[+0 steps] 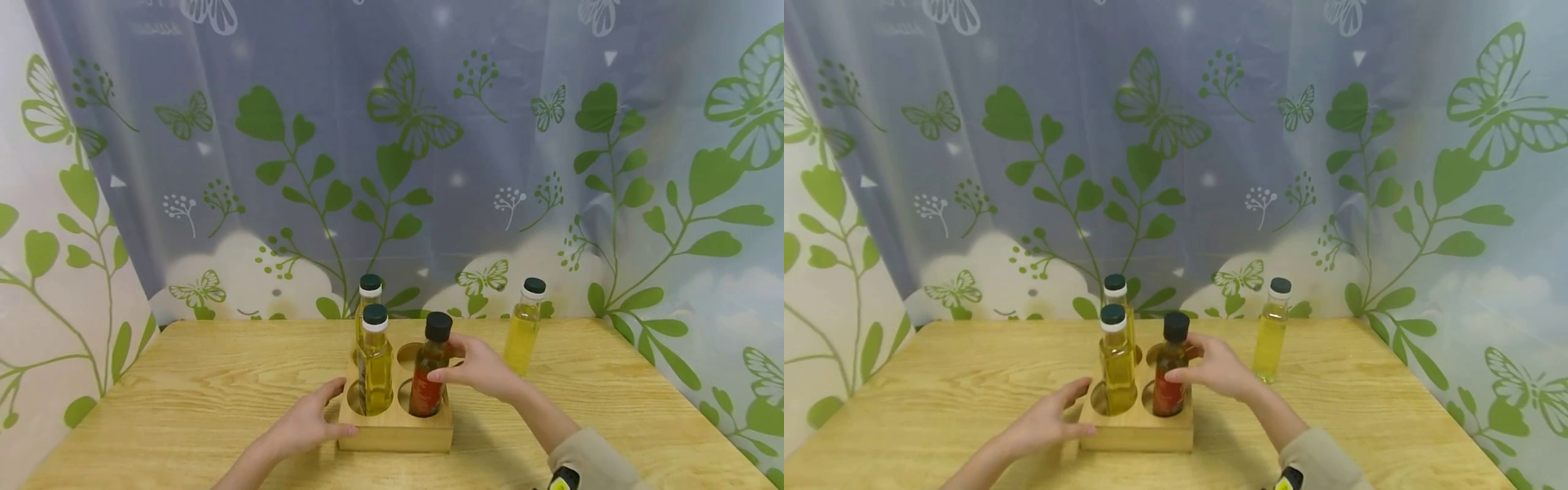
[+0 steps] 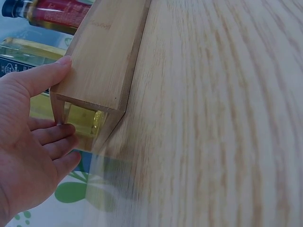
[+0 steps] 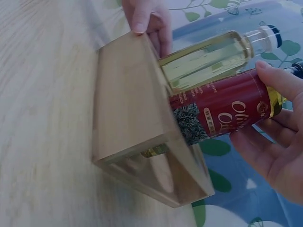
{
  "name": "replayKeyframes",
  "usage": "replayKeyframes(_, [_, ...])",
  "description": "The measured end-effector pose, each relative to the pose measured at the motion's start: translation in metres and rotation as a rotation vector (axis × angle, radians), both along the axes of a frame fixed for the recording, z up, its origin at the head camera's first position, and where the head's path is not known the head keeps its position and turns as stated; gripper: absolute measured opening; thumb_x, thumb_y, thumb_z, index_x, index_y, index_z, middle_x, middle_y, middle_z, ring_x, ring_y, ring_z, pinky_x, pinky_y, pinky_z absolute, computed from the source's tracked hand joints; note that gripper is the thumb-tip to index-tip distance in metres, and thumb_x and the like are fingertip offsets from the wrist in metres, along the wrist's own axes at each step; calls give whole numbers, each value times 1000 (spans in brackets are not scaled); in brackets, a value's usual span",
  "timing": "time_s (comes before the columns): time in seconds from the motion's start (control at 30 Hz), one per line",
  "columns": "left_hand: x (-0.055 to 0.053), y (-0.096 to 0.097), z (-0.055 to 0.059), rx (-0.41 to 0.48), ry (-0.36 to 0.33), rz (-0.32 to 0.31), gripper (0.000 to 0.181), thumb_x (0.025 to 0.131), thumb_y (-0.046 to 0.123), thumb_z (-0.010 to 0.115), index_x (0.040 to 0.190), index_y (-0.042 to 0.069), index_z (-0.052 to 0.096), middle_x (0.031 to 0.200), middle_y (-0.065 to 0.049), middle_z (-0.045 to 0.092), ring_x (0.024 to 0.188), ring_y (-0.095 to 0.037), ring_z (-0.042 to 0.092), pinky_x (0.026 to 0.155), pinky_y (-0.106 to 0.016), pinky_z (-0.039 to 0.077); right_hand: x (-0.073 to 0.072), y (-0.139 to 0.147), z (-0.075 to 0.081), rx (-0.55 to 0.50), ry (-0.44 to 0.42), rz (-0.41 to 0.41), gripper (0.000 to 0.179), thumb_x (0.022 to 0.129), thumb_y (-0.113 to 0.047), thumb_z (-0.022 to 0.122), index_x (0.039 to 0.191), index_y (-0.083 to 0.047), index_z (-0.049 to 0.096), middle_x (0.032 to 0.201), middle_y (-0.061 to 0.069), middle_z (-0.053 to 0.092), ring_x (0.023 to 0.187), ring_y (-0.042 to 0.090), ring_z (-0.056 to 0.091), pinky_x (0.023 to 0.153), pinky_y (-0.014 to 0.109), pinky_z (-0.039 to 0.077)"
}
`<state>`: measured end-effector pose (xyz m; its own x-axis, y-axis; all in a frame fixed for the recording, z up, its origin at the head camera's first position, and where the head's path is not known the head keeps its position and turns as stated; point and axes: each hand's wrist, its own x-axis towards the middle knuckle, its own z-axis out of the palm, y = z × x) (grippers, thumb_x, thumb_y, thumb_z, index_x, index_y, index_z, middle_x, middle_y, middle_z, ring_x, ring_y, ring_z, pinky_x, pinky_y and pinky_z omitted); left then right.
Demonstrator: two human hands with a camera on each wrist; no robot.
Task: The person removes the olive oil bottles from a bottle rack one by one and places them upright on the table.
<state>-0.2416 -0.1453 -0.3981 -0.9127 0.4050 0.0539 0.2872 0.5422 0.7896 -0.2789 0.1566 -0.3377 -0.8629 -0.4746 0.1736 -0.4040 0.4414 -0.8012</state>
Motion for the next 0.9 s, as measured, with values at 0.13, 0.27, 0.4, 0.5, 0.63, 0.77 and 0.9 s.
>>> replayKeyframes(0.13, [-1,0,0,-3,8,2,88,77,36,75,140,-7,31,139,-28,37,124,-46,37,100,-61,28,-2,3,8,-24,31,-29,51,78,-28,75,118,-1,57,105,8,64,104,29,57,83,41,49])
replayKeyframes(0.27, [-1,0,1,-8,10,1,88,77,37,75,140,-7,31,138,-28,38,124,-46,37,99,-61,29,-1,8,19,-53,14,-64,53,79,-26,75,119,2,56,108,11,63,106,32,56,82,40,50])
replayKeyframes(0.4, [-1,1,1,-8,5,3,88,77,37,75,140,-7,31,138,-28,38,124,-46,37,99,-61,29,0,15,26,-79,16,-79,52,79,-24,75,118,4,56,109,15,63,105,33,57,81,40,51])
replayKeyframes(0.5, [-1,1,2,-7,0,4,88,77,37,75,140,-6,32,138,-28,38,124,-46,37,99,-61,29,1,21,31,-84,28,-87,50,80,-22,74,118,5,56,110,17,63,105,33,57,82,42,50])
replayKeyframes(0.63, [0,1,2,-5,-8,3,87,77,36,75,140,-6,32,138,-28,38,124,-47,37,99,-61,29,3,31,37,-73,24,-115,51,80,-23,74,119,5,56,113,17,61,109,35,55,85,44,49])
replayKeyframes(0.77, [0,0,2,-3,-3,4,87,77,36,75,139,-6,32,138,-29,38,123,-47,37,99,-61,29,5,43,39,-36,21,-136,52,81,-26,73,119,5,55,117,18,59,111,36,53,87,45,48])
replayKeyframes(0.9, [1,0,2,-1,7,7,86,77,35,75,139,-6,33,138,-28,38,123,-46,38,99,-60,30,6,55,39,-7,18,-153,55,81,-28,73,122,4,53,118,17,59,112,35,53,86,44,48])
